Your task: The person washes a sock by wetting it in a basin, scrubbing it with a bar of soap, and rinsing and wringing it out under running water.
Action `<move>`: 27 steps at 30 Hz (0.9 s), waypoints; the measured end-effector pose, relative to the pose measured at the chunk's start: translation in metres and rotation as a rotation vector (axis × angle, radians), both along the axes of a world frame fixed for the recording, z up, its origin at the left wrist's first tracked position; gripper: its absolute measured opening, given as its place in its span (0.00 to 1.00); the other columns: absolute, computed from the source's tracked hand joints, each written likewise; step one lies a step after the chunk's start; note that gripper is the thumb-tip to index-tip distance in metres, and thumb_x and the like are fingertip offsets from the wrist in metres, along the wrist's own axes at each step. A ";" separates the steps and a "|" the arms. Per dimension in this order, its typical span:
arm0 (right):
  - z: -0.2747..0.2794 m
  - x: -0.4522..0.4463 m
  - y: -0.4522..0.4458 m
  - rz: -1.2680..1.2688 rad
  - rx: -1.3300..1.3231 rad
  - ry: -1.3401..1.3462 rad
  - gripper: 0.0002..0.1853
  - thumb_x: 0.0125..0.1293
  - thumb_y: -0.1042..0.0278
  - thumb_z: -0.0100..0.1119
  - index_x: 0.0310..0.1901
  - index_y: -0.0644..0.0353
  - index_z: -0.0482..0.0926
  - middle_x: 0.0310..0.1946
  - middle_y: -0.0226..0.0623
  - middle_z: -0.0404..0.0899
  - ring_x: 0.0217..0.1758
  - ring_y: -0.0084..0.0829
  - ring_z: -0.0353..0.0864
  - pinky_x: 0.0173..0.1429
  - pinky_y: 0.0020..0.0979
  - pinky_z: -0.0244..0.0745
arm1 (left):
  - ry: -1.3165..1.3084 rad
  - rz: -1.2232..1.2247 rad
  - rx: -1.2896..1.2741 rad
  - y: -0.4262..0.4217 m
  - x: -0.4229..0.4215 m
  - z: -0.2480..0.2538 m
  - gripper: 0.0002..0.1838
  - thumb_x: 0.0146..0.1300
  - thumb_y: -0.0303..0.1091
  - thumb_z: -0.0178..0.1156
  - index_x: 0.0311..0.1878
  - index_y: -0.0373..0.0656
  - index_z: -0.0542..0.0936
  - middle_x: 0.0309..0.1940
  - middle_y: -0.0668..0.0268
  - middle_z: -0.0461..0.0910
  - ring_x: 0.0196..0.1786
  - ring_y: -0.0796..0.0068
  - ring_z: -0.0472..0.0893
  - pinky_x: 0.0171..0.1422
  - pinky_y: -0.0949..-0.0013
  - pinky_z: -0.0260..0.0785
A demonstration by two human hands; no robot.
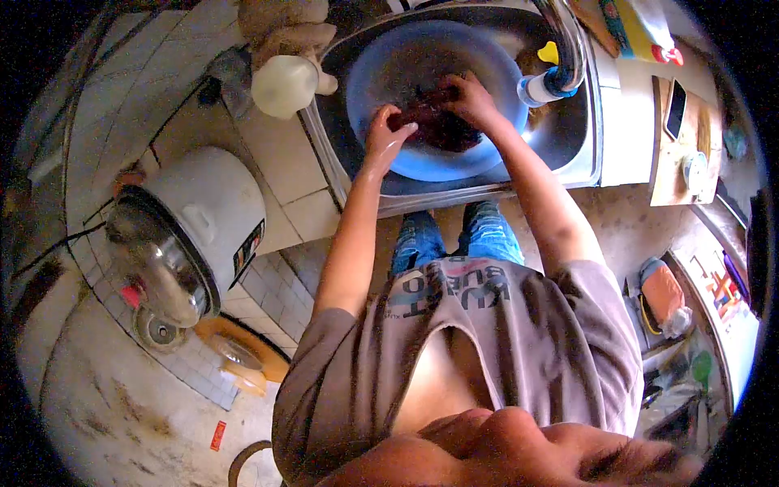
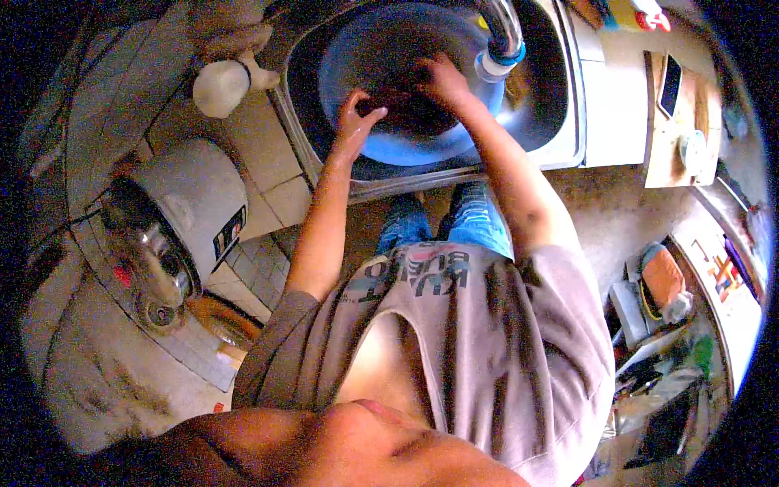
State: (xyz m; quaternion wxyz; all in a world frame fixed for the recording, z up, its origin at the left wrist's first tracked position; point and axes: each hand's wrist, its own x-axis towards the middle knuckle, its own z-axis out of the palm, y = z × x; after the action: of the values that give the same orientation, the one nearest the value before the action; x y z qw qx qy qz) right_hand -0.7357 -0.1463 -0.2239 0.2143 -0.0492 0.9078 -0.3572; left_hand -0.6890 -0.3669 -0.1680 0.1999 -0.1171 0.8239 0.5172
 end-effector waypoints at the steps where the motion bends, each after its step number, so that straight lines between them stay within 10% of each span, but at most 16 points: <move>1: 0.023 0.002 0.003 -0.021 -0.048 0.273 0.22 0.48 0.68 0.68 0.48 0.52 0.75 0.44 0.46 0.77 0.48 0.47 0.77 0.53 0.41 0.71 | 0.313 -0.046 -0.037 -0.004 0.005 0.005 0.19 0.47 0.26 0.71 0.39 0.42 0.71 0.47 0.62 0.77 0.52 0.66 0.74 0.61 0.65 0.64; 4: 0.073 0.012 0.005 -0.037 -0.223 0.518 0.20 0.44 0.73 0.70 0.41 0.57 0.73 0.40 0.43 0.76 0.44 0.42 0.77 0.50 0.36 0.72 | 0.428 -0.167 0.240 -0.023 -0.002 0.029 0.16 0.49 0.24 0.68 0.39 0.40 0.72 0.47 0.61 0.77 0.47 0.68 0.77 0.53 0.67 0.68; 9: 0.140 0.017 -0.013 -0.272 -0.438 0.296 0.22 0.41 0.81 0.69 0.39 0.59 0.71 0.41 0.37 0.77 0.43 0.32 0.76 0.47 0.28 0.71 | 0.272 -0.163 -0.060 -0.030 -0.017 0.107 0.25 0.48 0.26 0.70 0.50 0.44 0.73 0.44 0.61 0.79 0.45 0.64 0.80 0.51 0.65 0.71; 15: 0.206 -0.010 -0.022 -0.064 -0.577 0.688 0.29 0.39 0.78 0.64 0.50 0.57 0.72 0.39 0.43 0.74 0.48 0.46 0.74 0.53 0.38 0.71 | 0.688 -0.085 -0.244 -0.022 -0.026 0.160 0.27 0.47 0.27 0.67 0.54 0.45 0.73 0.44 0.59 0.76 0.49 0.58 0.74 0.56 0.60 0.66; 27: 0.009 0.023 0.040 0.058 0.432 0.474 0.14 0.52 0.67 0.58 0.42 0.57 0.75 0.43 0.45 0.70 0.48 0.47 0.71 0.45 0.44 0.71 | 0.392 -0.864 -0.899 -0.002 -0.011 0.011 0.18 0.51 0.45 0.64 0.43 0.47 0.79 0.39 0.60 0.80 0.48 0.59 0.74 0.51 0.52 0.64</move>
State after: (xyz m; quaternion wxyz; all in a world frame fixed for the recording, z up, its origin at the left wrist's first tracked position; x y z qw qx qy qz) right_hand -0.7122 -0.1062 -0.2150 0.0125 -0.1104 0.9855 -0.1286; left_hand -0.6996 -0.3687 -0.1573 0.1671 0.2488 0.9540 0.0070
